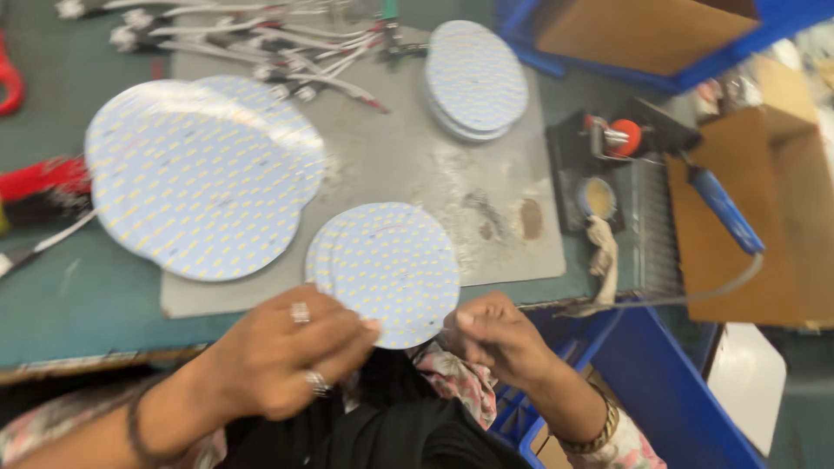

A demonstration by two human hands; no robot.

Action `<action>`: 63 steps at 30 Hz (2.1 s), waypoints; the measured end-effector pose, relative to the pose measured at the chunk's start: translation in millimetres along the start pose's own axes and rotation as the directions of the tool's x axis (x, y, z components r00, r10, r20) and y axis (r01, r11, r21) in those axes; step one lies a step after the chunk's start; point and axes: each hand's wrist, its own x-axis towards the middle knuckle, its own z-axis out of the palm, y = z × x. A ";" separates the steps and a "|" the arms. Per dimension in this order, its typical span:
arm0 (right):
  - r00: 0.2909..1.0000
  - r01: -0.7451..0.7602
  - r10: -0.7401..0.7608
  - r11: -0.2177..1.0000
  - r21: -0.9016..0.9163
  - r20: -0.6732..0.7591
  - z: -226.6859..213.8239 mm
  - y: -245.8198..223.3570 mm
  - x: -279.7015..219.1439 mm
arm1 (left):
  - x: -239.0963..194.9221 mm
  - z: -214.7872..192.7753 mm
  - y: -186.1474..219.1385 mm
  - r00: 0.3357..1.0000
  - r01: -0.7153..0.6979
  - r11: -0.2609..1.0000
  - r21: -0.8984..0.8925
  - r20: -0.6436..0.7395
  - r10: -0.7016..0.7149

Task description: The person uses a soldering iron to attach wires to circular LED modules. They repeatedly heat the contact points and apply solder to secure the connections, handling the modules and wires by hand throughout the process.

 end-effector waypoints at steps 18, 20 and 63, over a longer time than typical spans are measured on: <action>-0.118 0.472 -0.736 0.549 -0.690 -0.667 -216.9 -84.3 -26.2 | -20.9 33.8 27.7 0.533 0.801 0.580 -0.146 -0.264 -0.804; -0.105 0.459 -0.775 0.518 -0.722 -0.623 -228.5 -86.9 -27.6 | -20.7 33.9 28.3 0.550 0.793 0.598 -0.118 -0.282 -0.786; 0.372 0.515 -0.829 0.558 -0.651 -0.417 -10.4 -1.7 -33.4 | -32.8 50.2 22.6 0.591 0.767 0.636 -0.091 -0.287 -0.754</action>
